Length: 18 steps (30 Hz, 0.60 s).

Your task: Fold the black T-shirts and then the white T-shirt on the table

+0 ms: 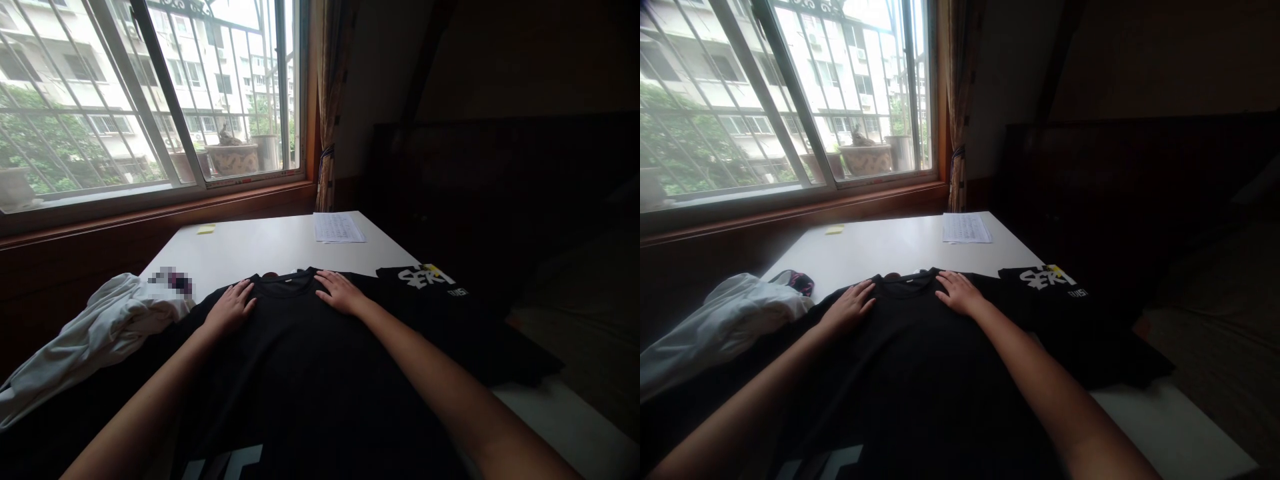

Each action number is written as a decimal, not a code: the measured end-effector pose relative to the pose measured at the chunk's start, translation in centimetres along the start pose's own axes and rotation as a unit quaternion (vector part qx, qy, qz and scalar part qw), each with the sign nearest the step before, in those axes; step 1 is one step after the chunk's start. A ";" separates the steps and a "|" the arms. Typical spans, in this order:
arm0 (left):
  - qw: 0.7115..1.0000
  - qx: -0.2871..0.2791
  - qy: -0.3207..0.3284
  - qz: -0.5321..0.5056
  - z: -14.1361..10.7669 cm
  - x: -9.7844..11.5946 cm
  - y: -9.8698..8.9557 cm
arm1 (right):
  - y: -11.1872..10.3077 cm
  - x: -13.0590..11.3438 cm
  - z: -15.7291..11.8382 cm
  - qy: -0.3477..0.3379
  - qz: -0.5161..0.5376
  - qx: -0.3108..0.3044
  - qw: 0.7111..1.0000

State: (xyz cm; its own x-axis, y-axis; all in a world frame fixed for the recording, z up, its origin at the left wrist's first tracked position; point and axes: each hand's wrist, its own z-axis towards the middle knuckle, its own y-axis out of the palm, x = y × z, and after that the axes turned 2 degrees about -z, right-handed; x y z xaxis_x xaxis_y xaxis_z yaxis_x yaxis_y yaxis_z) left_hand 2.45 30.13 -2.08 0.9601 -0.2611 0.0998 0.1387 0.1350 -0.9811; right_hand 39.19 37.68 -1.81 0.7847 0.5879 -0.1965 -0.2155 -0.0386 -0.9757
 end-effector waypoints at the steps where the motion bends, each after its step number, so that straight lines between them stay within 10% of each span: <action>1: 1.000 0.000 0.000 -0.001 0.3 -0.2 0.1 | 0.0 0.1 0.3 0.003 -0.001 -0.004 1.000; 18: 0.997 -0.067 -0.028 0.015 4.0 -2.7 0.7 | 0.3 1.5 4.4 0.014 -0.009 -0.052 0.999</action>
State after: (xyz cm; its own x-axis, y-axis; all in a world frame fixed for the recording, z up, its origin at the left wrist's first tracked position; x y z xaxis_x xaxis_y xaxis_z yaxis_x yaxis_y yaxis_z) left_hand 0.93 34.76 -2.33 0.9757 -0.2054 0.0764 0.0807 0.0124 -0.9967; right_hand 37.77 42.14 -1.98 0.8044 0.5660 -0.1804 -0.1410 -0.1131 -0.9835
